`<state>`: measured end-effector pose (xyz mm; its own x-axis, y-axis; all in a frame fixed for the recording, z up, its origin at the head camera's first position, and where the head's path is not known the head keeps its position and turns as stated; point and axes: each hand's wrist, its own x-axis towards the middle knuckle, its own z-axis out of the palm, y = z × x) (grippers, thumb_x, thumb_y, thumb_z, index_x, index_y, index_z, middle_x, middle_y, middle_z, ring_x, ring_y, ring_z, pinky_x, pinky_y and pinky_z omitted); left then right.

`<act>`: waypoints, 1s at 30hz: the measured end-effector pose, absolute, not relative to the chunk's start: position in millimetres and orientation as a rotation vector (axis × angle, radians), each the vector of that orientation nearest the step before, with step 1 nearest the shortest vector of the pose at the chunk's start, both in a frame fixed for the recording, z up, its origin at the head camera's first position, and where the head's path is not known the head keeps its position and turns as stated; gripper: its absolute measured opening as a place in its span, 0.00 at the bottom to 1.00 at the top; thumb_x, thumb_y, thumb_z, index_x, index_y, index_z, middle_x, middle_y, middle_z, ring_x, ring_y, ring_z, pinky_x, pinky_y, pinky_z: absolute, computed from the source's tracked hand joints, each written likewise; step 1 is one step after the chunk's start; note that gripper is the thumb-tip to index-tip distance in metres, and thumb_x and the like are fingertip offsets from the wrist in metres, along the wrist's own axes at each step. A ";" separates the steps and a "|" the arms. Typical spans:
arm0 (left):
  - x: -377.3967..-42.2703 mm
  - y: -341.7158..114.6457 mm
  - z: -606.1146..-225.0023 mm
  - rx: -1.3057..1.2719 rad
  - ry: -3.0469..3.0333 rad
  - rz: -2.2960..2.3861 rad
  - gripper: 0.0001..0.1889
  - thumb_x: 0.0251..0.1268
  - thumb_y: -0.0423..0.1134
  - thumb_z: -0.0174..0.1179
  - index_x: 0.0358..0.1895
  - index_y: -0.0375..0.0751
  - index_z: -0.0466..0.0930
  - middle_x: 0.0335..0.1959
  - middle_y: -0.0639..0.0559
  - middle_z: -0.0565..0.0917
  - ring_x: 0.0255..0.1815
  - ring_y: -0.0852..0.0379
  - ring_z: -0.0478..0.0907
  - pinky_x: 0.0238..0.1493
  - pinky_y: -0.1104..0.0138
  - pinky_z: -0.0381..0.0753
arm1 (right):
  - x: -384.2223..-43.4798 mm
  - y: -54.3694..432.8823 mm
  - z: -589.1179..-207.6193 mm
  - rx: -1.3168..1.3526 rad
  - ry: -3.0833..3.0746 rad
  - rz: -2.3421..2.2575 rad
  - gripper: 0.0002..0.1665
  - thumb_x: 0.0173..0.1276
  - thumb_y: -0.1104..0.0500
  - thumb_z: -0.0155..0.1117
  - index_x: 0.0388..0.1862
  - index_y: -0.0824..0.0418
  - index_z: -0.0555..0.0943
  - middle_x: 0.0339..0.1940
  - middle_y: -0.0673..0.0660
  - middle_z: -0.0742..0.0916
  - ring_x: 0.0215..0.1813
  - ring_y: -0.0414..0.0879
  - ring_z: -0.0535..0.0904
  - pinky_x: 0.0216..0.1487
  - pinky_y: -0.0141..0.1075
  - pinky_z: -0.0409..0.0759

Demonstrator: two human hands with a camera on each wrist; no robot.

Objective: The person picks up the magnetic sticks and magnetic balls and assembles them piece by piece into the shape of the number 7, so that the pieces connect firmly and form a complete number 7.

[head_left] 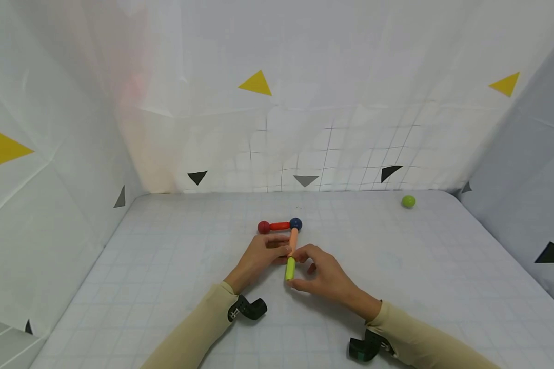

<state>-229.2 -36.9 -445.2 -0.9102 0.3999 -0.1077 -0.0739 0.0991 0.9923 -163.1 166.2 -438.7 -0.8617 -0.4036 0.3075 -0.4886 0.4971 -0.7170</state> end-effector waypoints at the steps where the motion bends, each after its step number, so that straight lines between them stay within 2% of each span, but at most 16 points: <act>1: -229.0 -37.0 -445.1 0.321 2.032 1.872 0.20 0.72 0.36 0.68 0.63 0.33 0.83 0.52 0.43 0.87 0.51 0.51 0.86 0.51 0.61 0.85 | -163.1 166.1 -438.5 0.787 -2.629 1.311 0.31 0.58 0.57 0.85 0.56 0.59 0.79 0.48 0.48 0.84 0.49 0.50 0.79 0.43 0.40 0.84; 15: -227.6 -38.3 -443.3 0.346 2.046 1.861 0.20 0.72 0.36 0.68 0.64 0.34 0.82 0.53 0.44 0.87 0.52 0.51 0.85 0.52 0.62 0.84 | -163.0 164.7 -439.5 0.778 -2.630 1.301 0.30 0.60 0.54 0.84 0.57 0.58 0.79 0.48 0.49 0.83 0.49 0.51 0.79 0.43 0.41 0.84; 24: -228.3 -37.2 -443.1 0.315 2.061 1.849 0.20 0.73 0.37 0.68 0.63 0.34 0.83 0.52 0.44 0.87 0.51 0.51 0.85 0.52 0.62 0.84 | -162.6 164.5 -438.8 0.756 -2.630 1.316 0.30 0.57 0.57 0.85 0.55 0.59 0.78 0.47 0.49 0.83 0.49 0.51 0.80 0.44 0.41 0.85; 30: -228.3 -37.8 -442.6 0.334 2.097 1.825 0.20 0.72 0.38 0.68 0.63 0.35 0.83 0.52 0.46 0.87 0.53 0.53 0.84 0.57 0.60 0.82 | -162.3 167.1 -437.8 0.751 -2.624 1.348 0.32 0.57 0.57 0.85 0.58 0.58 0.79 0.46 0.47 0.83 0.48 0.51 0.80 0.44 0.42 0.85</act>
<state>-228.3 -37.8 -442.6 -0.9146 0.3919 -0.0999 -0.0450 0.1469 0.9881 -162.3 167.1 -437.8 -0.8739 -0.3810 0.3018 -0.4672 0.4873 -0.7378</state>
